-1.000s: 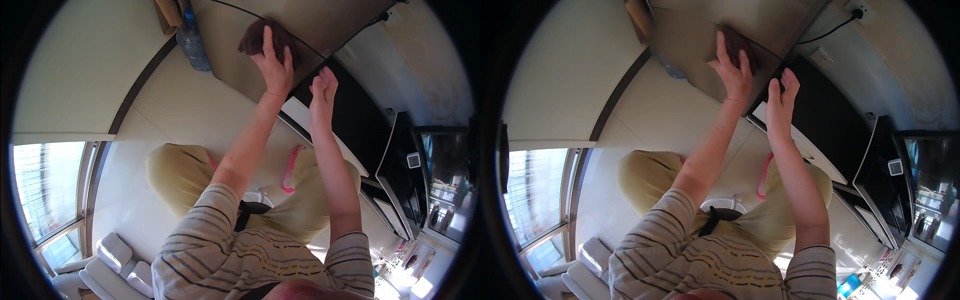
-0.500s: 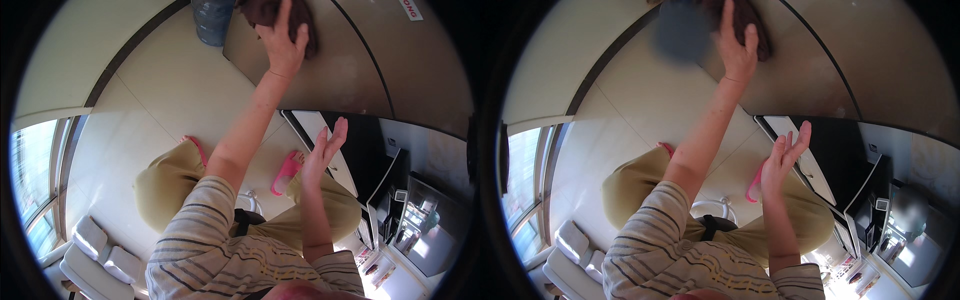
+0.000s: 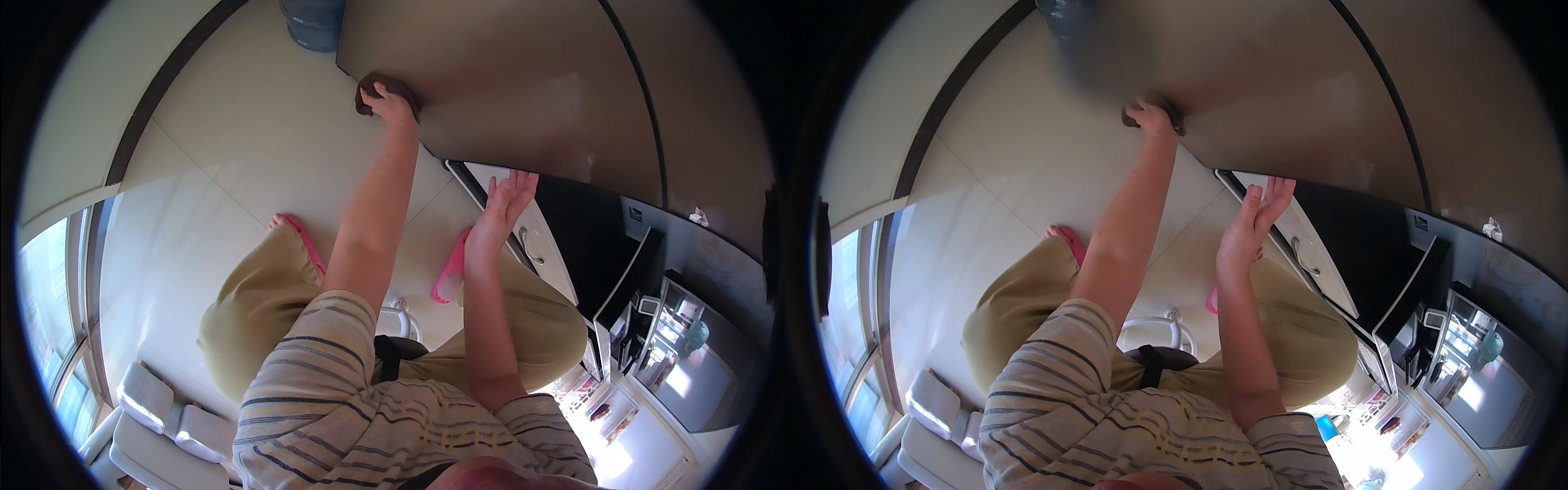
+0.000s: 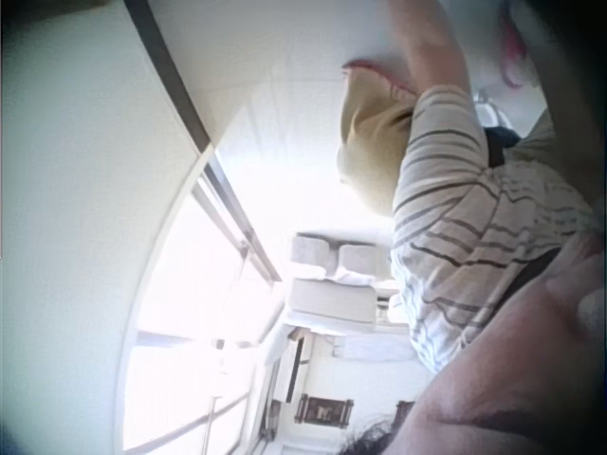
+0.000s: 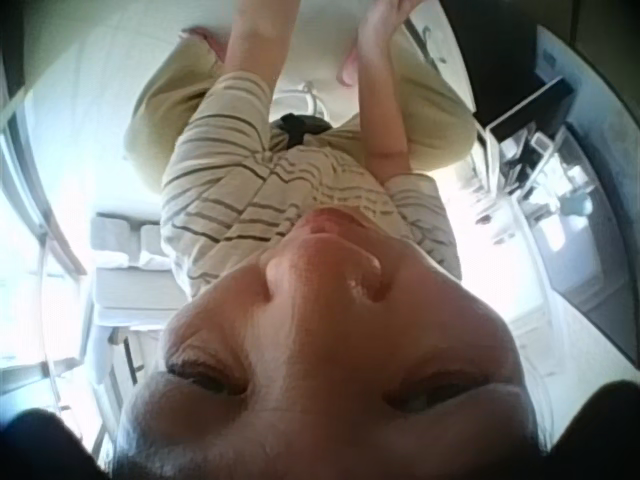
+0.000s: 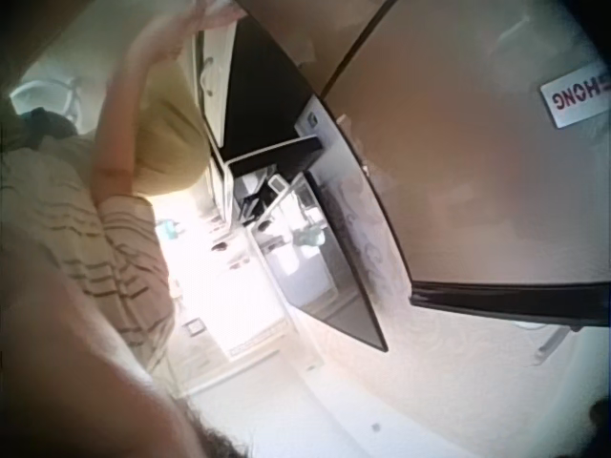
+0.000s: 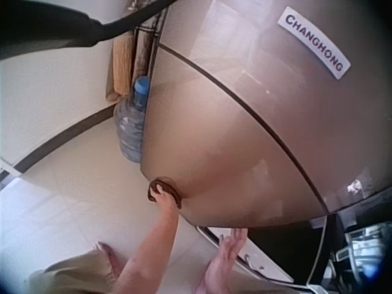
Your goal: The person sits on the floor and cleans a black TV stand using a brown cloth. They first organize a power strip and a white charger, then wipe the top surface of the stand, moving a remote control and a digital clock to clean underneath them. The person continues to wipe the front and side edges of the stand.
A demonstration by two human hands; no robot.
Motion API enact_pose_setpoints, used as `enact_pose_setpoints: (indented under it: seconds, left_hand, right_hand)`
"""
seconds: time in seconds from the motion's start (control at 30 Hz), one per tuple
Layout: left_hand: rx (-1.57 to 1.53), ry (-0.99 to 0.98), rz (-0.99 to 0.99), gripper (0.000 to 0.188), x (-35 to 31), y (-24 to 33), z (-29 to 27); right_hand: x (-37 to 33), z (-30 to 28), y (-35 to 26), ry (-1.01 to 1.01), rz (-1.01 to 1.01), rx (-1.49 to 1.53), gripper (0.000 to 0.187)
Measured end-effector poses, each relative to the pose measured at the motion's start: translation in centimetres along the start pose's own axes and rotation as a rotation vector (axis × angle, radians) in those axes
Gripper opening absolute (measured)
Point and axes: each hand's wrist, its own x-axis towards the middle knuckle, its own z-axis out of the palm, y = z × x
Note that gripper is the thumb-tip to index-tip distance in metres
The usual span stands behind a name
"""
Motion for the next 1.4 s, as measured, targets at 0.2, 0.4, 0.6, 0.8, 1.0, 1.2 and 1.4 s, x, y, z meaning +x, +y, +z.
enact_pose_setpoints:
  seconds: [0.2, 0.4, 0.6, 0.8, 1.0, 1.2, 1.4]
  left_hand:
    - [0.001, -0.37, 0.393, 0.059, -12.3, 2.9, -1.8]
    - [0.096, -0.327, 0.423, 0.063, -10.0, -0.7, -3.3]
    - [0.216, -0.327, 0.04, 0.063, -15.9, -1.5, -4.2]
    - [0.141, -0.673, 0.73, 0.07, -26.6, 6.6, -5.1]
    - [0.133, -0.86, 1.19, 0.065, -31.5, 13.7, -4.3]
    - [0.374, -1.457, 1.258, 0.067, -34.1, 15.2, -8.0]
    - [0.538, -1.361, 1.246, 0.044, -33.2, 17.5, -8.8]
  right_hand:
    - [0.3, -1.2, 1.6, 0.038, 0.267, 0.187, 0.057]
    - [-0.6, -2.4, 2.9, -0.06, 0.527, 0.075, 0.052]
    - [-1.2, -4.6, 2.4, -0.029, 0.447, 0.128, 0.047]
    - [1.0, -6.4, -2.6, 0.052, 0.196, 0.278, 0.044]
    - [1.8, -9.7, -9.0, -0.009, -0.064, 0.502, 0.053]
    - [1.9, -12.1, -10.7, -0.153, -0.157, 0.827, 0.059]
    - [1.6, -13.0, -8.1, -0.12, 0.222, 1.117, 0.046]
